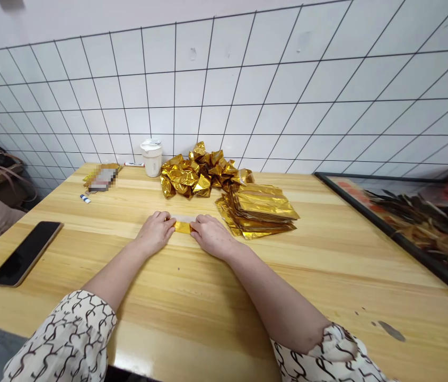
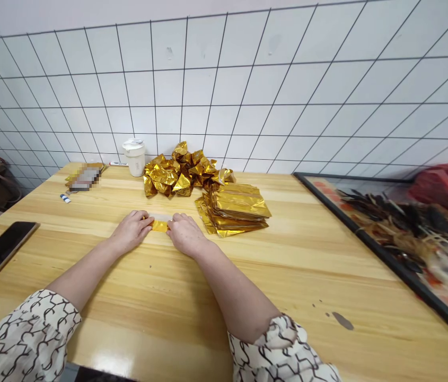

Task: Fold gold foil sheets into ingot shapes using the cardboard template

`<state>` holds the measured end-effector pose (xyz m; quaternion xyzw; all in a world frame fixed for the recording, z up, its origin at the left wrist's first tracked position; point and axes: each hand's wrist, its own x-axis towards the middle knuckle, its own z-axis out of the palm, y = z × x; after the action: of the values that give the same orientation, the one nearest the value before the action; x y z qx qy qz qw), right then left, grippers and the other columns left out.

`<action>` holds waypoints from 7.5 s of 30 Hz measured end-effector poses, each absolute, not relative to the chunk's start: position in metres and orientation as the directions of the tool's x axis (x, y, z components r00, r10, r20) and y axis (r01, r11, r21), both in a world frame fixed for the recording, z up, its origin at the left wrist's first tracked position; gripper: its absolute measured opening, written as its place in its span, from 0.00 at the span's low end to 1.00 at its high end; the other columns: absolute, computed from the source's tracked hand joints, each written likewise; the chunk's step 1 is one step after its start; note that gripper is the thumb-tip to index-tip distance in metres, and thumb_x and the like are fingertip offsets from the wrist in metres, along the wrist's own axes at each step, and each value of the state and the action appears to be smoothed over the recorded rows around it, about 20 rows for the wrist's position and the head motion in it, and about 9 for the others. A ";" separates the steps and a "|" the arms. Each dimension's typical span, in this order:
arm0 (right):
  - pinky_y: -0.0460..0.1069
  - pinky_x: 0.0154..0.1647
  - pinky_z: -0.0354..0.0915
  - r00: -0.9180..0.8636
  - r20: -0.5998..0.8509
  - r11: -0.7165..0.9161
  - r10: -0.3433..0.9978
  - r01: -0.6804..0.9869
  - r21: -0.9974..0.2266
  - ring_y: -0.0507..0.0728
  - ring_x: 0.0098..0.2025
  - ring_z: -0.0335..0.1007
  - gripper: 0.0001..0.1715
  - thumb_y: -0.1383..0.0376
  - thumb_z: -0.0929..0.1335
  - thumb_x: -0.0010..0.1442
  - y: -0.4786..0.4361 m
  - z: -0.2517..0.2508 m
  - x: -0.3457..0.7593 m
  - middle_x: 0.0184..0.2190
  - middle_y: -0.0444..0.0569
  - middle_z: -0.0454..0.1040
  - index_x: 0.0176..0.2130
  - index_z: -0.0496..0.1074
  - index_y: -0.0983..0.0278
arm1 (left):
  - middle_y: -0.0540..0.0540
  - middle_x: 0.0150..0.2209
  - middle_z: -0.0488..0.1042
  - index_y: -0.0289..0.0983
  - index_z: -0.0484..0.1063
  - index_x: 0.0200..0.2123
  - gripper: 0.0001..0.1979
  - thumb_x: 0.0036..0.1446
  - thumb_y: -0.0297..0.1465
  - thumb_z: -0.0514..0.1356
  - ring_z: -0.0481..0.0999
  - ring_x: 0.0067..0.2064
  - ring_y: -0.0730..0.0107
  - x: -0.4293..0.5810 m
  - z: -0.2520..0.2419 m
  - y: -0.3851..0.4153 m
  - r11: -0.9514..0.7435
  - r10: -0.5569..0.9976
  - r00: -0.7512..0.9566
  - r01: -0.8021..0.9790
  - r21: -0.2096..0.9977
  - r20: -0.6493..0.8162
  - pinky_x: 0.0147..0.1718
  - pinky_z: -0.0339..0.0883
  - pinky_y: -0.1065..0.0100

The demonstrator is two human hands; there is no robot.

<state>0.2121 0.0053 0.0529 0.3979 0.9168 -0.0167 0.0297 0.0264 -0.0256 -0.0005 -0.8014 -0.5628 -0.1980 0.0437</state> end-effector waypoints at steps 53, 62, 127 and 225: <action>0.53 0.46 0.59 -0.509 0.230 0.558 0.830 0.751 -0.353 0.59 0.44 0.64 0.08 0.70 0.67 0.57 0.028 0.019 0.217 0.37 0.51 0.72 0.34 0.77 0.63 | 0.47 0.32 0.73 0.40 0.78 0.29 0.09 0.53 0.22 0.60 0.72 0.38 0.65 0.021 -0.009 -0.015 -0.303 0.896 0.095 0.845 0.441 0.433 0.41 0.67 0.64; 0.54 0.48 0.57 -0.389 0.135 0.411 0.911 0.834 -0.367 0.62 0.50 0.61 0.14 0.65 0.68 0.57 0.034 0.023 0.219 0.44 0.54 0.71 0.45 0.73 0.62 | 0.47 0.38 0.73 0.41 0.76 0.37 0.11 0.49 0.25 0.62 0.71 0.43 0.60 0.019 -0.013 -0.009 -0.205 0.911 -0.015 0.849 0.487 0.411 0.44 0.68 0.59; 0.52 0.43 0.50 -0.752 0.089 0.757 0.653 0.649 -0.074 0.59 0.42 0.62 0.18 0.59 0.62 0.65 0.014 0.039 0.216 0.36 0.53 0.71 0.44 0.75 0.65 | 0.42 0.41 0.72 0.36 0.73 0.42 0.11 0.61 0.29 0.53 0.69 0.43 0.60 0.031 0.006 -0.027 -0.447 0.861 0.371 0.878 0.170 0.348 0.42 0.67 0.59; 0.52 0.44 0.54 -0.773 0.073 0.776 0.631 0.625 -0.087 0.59 0.43 0.66 0.15 0.61 0.63 0.63 0.019 0.046 0.226 0.37 0.55 0.73 0.37 0.75 0.67 | 0.45 0.37 0.75 0.39 0.75 0.36 0.09 0.60 0.35 0.57 0.72 0.40 0.63 0.008 0.000 -0.024 -0.451 0.862 0.281 0.805 0.385 0.422 0.42 0.68 0.62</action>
<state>0.2261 0.0190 0.0464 0.3336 0.9410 -0.0288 -0.0489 0.0080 -0.0237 0.0000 -0.7987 -0.5219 -0.2956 -0.0480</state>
